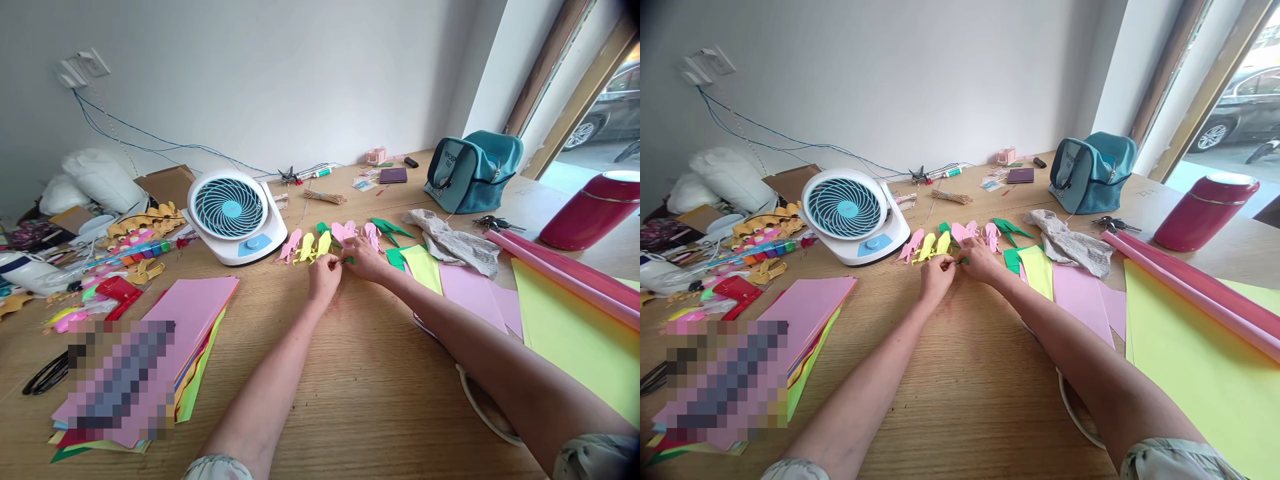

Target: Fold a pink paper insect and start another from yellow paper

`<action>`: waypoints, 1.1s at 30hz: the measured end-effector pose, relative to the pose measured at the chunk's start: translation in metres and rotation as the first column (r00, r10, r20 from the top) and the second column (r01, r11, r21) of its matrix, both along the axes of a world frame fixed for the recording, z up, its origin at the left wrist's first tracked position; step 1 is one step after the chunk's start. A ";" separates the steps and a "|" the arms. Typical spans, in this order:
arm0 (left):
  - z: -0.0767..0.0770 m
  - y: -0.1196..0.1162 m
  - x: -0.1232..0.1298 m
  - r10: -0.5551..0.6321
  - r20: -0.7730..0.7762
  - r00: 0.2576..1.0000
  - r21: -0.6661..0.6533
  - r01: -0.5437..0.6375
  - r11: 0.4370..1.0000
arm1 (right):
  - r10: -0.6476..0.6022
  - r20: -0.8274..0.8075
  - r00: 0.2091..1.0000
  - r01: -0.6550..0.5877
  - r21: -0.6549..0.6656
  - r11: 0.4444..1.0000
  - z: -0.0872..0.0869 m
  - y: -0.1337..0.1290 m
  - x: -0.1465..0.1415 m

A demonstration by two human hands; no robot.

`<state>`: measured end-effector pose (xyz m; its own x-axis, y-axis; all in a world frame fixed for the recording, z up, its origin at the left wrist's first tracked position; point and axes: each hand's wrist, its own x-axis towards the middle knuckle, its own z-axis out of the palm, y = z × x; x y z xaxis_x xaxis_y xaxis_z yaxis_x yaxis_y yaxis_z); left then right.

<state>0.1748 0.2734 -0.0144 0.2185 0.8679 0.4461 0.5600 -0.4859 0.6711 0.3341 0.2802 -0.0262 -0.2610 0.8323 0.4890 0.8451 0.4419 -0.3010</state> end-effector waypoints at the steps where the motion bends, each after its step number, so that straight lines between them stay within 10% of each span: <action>1: 0.000 0.001 0.000 -0.004 0.016 1.000 -0.017 0.004 1.000 | -0.011 0.002 1.000 0.011 -0.003 1.000 0.000 -0.001 0.000; 23: -0.001 -0.004 -0.004 -0.070 -0.392 0.917 0.135 0.133 0.982 | -0.027 0.049 0.998 0.029 -0.041 0.999 0.007 -0.010 -0.003; 33: -0.004 0.005 0.000 -0.088 -0.011 0.996 -0.135 0.086 0.987 | -0.011 0.022 1.000 0.011 -0.005 1.000 0.007 -0.008 -0.003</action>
<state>0.1750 0.2780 -0.0185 0.3023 0.8972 0.3219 0.5315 -0.4390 0.7244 0.3313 0.2718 -0.0195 -0.2627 0.8377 0.4789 0.8564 0.4311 -0.2843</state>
